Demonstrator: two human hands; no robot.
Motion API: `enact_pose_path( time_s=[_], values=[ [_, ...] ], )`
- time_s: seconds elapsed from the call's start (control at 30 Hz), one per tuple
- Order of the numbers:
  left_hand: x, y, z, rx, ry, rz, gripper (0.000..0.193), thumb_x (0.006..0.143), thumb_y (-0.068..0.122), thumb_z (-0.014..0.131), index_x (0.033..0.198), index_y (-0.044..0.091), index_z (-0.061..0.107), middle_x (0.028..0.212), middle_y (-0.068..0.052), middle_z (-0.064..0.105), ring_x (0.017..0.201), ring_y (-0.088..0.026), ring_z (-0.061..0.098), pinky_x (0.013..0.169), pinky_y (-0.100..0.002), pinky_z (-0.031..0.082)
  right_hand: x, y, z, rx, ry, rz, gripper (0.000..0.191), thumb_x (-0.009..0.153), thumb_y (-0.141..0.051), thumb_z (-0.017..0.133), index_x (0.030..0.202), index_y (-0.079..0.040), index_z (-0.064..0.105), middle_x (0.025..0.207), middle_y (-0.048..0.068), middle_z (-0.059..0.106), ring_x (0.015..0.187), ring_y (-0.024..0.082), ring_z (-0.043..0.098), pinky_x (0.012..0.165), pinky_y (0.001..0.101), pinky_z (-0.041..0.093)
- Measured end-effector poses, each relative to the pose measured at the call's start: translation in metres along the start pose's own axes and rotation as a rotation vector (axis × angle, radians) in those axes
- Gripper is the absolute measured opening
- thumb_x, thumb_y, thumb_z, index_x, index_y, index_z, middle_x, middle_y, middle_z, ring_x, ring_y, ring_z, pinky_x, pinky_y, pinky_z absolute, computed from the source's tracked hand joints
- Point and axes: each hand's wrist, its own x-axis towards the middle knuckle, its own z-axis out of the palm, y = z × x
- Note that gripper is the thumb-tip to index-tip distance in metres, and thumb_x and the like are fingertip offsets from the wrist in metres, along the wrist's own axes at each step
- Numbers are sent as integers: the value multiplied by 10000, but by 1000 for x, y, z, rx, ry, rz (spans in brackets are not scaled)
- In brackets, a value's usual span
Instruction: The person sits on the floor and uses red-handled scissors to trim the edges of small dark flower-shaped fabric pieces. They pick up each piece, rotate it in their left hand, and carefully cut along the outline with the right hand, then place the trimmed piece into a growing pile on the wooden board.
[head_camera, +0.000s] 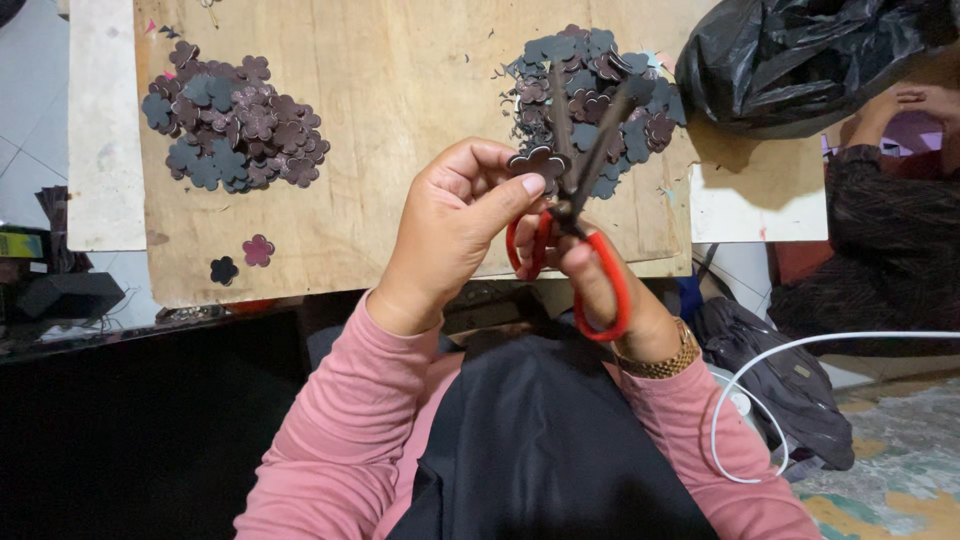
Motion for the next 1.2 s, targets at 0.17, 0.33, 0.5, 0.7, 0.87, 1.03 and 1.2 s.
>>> enact_pose_path(
  time_s=[0.17,0.33,0.5,0.7,0.87,1.03,1.2],
  values=[
    [-2,0,-4,-16,-85,-30,130,991,23,707,1098,-3,638,981,-57,720,887,-102,677,818,-253,560,1,18,-11,73,167,-59,535,1076,-495,527,1279,-2,573,968,96,662,865,154,570,826,323,448],
    [-4,-2,-1,10,-172,-78,102,1000,23,694,1081,-11,643,978,-60,715,862,-115,673,797,-272,566,3,16,-16,-6,295,-72,313,1054,-245,577,1232,13,598,998,63,646,924,141,616,870,319,507],
    [-4,-4,3,30,-189,-74,82,1010,36,658,1070,-20,671,958,-57,716,860,-115,681,802,-273,574,-1,5,-11,-68,368,-74,210,1031,-156,603,1153,13,621,973,61,658,912,132,627,856,297,518],
    [-5,0,5,39,-195,-137,103,1026,61,633,1065,-23,677,963,-44,718,878,-98,660,819,-254,556,-2,3,-7,300,390,-80,195,999,-128,635,1109,34,631,970,107,680,887,178,652,837,314,525],
    [-6,4,7,-23,-196,-208,95,1026,79,637,1047,-4,676,899,-36,698,810,-102,643,738,-255,535,1,3,-9,373,265,-111,214,1054,-169,622,1124,33,629,991,117,676,914,185,647,877,323,526],
    [-7,4,7,-57,-208,-211,95,1033,89,640,1061,2,667,911,-34,697,818,-102,645,746,-259,538,0,6,-11,400,263,-114,206,1067,-183,604,1114,17,615,989,101,654,914,180,624,867,324,509],
    [-2,-2,1,47,-103,-112,139,1002,106,689,1110,22,664,945,-13,697,839,-71,622,743,-238,508,5,9,-12,386,239,-162,136,1094,-186,616,1063,-62,570,975,44,595,897,147,582,860,320,503]
  ],
)
